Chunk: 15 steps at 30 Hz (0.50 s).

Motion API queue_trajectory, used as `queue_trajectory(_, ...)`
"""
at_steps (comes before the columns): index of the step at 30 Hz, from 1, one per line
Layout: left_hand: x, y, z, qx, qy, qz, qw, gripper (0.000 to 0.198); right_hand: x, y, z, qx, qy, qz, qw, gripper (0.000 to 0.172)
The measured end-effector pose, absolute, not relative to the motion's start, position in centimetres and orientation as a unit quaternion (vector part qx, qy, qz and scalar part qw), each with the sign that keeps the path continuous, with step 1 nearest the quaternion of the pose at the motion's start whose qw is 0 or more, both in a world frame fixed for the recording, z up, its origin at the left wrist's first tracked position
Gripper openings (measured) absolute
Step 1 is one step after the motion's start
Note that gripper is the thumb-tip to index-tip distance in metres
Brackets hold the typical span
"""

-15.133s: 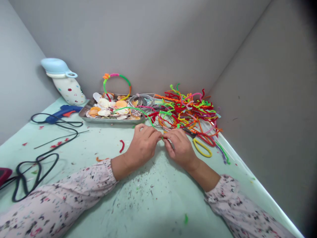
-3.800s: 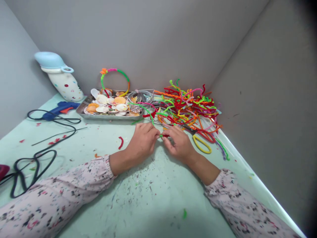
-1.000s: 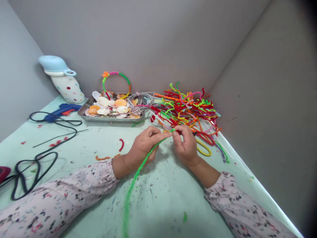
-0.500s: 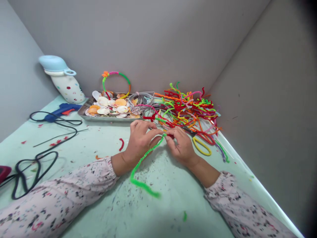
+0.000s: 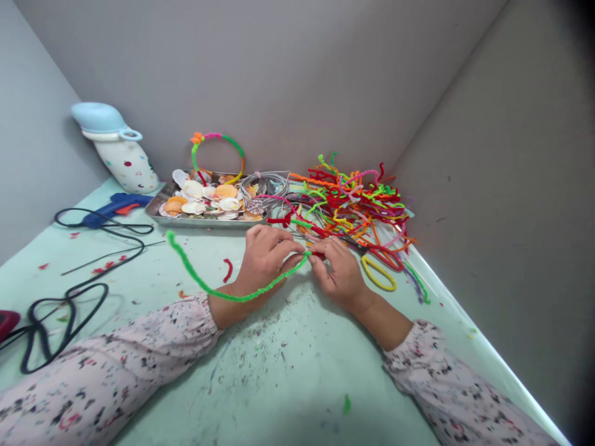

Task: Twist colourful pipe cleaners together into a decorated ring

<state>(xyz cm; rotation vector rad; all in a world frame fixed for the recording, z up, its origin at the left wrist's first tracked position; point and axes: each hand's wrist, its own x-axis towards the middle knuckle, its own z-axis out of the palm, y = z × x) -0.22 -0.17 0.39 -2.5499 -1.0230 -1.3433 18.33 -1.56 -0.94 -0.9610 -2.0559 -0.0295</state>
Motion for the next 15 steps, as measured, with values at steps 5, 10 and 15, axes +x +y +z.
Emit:
queue_trajectory(5,-0.14,-0.25,0.29,-0.831,-0.344,-0.437,0.026,0.008,18.34,-1.58,-0.95,-0.384,-0.824,-0.015,0.418,0.008)
queue_trajectory(10,-0.19,-0.21,0.34,-0.836,-0.343,-0.429,0.007,0.008,18.37,-1.55,-1.01,-0.377,-0.828,-0.020,0.414,0.010)
queue_trajectory(15,-0.09,-0.39,0.65,-0.833,-0.346,-0.430,-0.038,0.010,18.29,-1.60,-0.89,-0.371,-0.830,-0.022,0.416,0.010)
